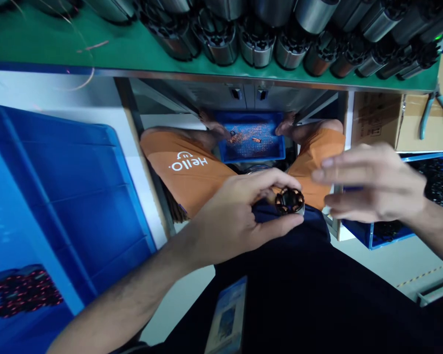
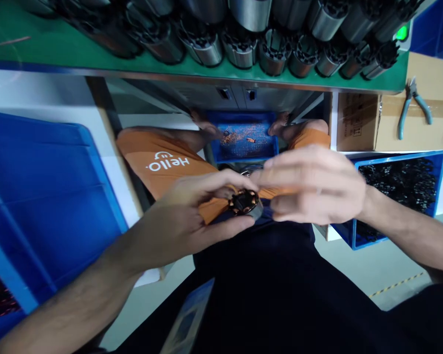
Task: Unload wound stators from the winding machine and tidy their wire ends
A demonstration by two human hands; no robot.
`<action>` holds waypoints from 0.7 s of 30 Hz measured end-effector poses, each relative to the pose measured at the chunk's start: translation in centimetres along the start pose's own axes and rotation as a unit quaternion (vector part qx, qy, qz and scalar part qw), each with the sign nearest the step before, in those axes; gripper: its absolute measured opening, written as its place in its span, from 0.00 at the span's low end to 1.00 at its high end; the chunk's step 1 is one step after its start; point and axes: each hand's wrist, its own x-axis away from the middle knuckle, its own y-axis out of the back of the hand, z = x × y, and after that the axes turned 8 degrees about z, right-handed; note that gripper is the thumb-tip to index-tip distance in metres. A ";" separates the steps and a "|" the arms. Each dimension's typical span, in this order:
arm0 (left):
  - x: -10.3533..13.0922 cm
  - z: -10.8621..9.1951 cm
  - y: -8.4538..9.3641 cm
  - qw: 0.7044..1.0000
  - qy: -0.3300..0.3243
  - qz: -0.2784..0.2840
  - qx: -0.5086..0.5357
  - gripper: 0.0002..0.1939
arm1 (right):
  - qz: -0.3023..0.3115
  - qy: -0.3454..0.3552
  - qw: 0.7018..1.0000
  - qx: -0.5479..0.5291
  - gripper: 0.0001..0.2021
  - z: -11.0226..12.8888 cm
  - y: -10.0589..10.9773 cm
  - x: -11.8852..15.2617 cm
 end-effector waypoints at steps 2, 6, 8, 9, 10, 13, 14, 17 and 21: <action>0.3 0.0 -0.2 0.990 -0.047 -0.092 -0.098 0.13 | 0.051 -0.033 0.998 -0.029 0.13 0.5 0.3 0.0; 0.4 -0.4 -1.1 0.942 -0.135 -0.176 -0.251 0.10 | 0.225 -0.170 0.941 -0.185 0.15 0.9 -0.9 -0.4; 0.2 -0.8 -1.4 0.918 -0.173 -0.195 -0.298 0.09 | 0.294 -0.233 0.889 -0.262 0.17 0.6 -1.5 -0.7; 0.1 -1.0 -1.5 0.909 -0.193 -0.206 -0.308 0.08 | 0.313 -0.256 0.869 -0.284 0.17 0.4 -1.7 -0.8; 0.0 -1.2 -1.5 0.901 -0.212 -0.215 -0.311 0.08 | 0.325 -0.271 0.856 -0.295 0.17 0.3 -1.8 -0.9; 0.1 -1.6 -1.1 0.880 -0.247 -0.205 -0.349 0.09 | 0.351 -0.263 0.856 -0.273 0.16 0.3 -2.1 -0.8; 0.2 -1.6 -0.9 0.872 -0.252 -0.190 -0.374 0.10 | 0.349 -0.240 0.873 -0.242 0.16 0.5 -2.2 -0.7; 0.6 -1.4 -0.8 0.887 -0.196 -0.161 -0.386 0.13 | 0.284 -0.133 0.947 -0.063 0.15 1.6 -2.6 -0.1; 0.8 -1.0 -1.0 0.976 -0.028 -0.098 -0.190 0.16 | 0.213 -0.053 0.971 0.092 0.15 3.1 -1.6 0.4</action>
